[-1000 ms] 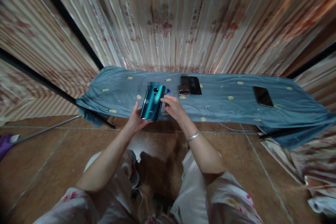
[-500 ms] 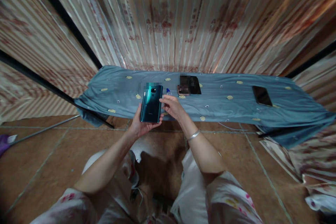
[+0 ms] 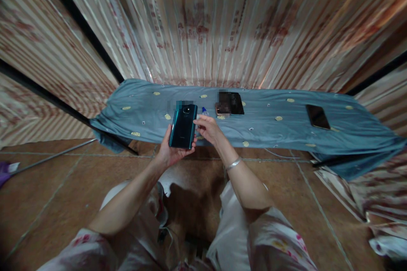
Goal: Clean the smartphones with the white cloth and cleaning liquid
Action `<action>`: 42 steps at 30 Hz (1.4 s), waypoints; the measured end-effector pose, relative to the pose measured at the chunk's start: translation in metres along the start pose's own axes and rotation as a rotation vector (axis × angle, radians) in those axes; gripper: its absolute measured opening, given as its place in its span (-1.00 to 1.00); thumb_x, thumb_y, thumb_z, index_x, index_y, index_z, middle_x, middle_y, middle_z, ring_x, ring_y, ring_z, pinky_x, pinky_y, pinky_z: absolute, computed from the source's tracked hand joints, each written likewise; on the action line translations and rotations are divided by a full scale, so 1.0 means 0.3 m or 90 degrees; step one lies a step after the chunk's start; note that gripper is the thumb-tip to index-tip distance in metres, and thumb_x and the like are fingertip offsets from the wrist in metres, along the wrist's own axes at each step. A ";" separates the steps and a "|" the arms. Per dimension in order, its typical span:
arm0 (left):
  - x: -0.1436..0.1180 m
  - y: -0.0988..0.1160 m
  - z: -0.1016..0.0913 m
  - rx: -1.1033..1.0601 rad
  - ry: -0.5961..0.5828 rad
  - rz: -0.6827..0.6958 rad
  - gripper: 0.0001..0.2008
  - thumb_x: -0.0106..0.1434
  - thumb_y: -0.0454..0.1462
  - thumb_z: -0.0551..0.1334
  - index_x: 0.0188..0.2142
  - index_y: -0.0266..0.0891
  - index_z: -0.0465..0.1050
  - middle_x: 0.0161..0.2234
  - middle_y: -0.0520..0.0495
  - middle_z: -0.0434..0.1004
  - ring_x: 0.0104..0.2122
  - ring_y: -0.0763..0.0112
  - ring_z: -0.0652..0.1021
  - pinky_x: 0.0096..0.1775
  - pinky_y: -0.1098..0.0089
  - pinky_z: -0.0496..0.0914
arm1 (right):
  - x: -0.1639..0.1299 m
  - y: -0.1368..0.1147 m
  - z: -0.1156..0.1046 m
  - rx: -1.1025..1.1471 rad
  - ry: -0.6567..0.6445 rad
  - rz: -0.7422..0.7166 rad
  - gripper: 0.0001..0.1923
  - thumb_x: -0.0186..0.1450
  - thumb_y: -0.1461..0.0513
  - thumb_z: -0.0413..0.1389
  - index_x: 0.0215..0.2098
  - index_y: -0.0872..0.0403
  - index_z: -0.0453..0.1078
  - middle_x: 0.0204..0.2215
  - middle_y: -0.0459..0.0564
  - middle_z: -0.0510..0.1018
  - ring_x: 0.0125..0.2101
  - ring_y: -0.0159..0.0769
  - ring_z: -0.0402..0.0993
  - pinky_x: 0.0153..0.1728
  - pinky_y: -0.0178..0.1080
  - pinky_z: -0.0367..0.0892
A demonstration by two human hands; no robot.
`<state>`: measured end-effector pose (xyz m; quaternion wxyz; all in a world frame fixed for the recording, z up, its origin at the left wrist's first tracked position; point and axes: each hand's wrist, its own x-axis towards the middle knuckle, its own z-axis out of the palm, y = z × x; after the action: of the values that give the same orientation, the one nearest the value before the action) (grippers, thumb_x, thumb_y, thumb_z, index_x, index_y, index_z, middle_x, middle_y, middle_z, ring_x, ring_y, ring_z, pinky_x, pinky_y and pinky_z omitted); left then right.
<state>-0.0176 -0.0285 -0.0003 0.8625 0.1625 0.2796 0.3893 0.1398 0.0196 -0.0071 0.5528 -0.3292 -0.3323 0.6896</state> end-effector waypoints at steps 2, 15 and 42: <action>-0.002 -0.001 0.004 0.000 0.006 -0.004 -0.18 0.32 0.19 -0.22 -0.21 -0.48 0.52 -0.38 -0.35 0.60 -0.44 0.24 0.60 -0.36 0.29 0.51 | 0.012 -0.002 -0.006 0.016 0.013 -0.011 -0.84 -0.08 0.34 0.31 -0.51 0.10 0.45 -0.55 -0.18 0.56 -0.51 -0.48 0.44 -0.44 -0.42 0.38; 0.020 -0.001 -0.011 0.015 0.074 0.034 -0.23 0.35 0.16 -0.18 -0.27 -0.47 0.52 -0.44 -0.28 0.59 -0.52 0.32 0.57 -0.40 0.34 0.49 | 0.033 -0.017 -0.033 -0.120 0.097 -0.237 -0.83 0.07 0.25 0.20 -0.32 0.05 0.48 -0.45 -0.14 0.60 -0.42 -0.38 0.50 -0.32 -0.32 0.44; 0.014 -0.031 -0.005 0.068 0.075 -0.001 -0.34 0.37 0.10 -0.15 -0.28 -0.37 0.51 -0.50 -0.22 0.56 -0.55 0.32 0.54 -0.43 0.34 0.46 | 0.003 0.038 -0.029 -0.875 0.032 -0.493 -0.52 0.42 0.25 -0.20 0.26 0.04 0.22 0.25 0.10 0.30 0.26 -0.10 0.14 0.29 0.13 0.05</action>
<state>-0.0109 -0.0312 -0.0076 0.8348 0.1854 0.3503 0.3822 0.1405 0.0193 -0.0214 0.4334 -0.4734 -0.7626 0.0803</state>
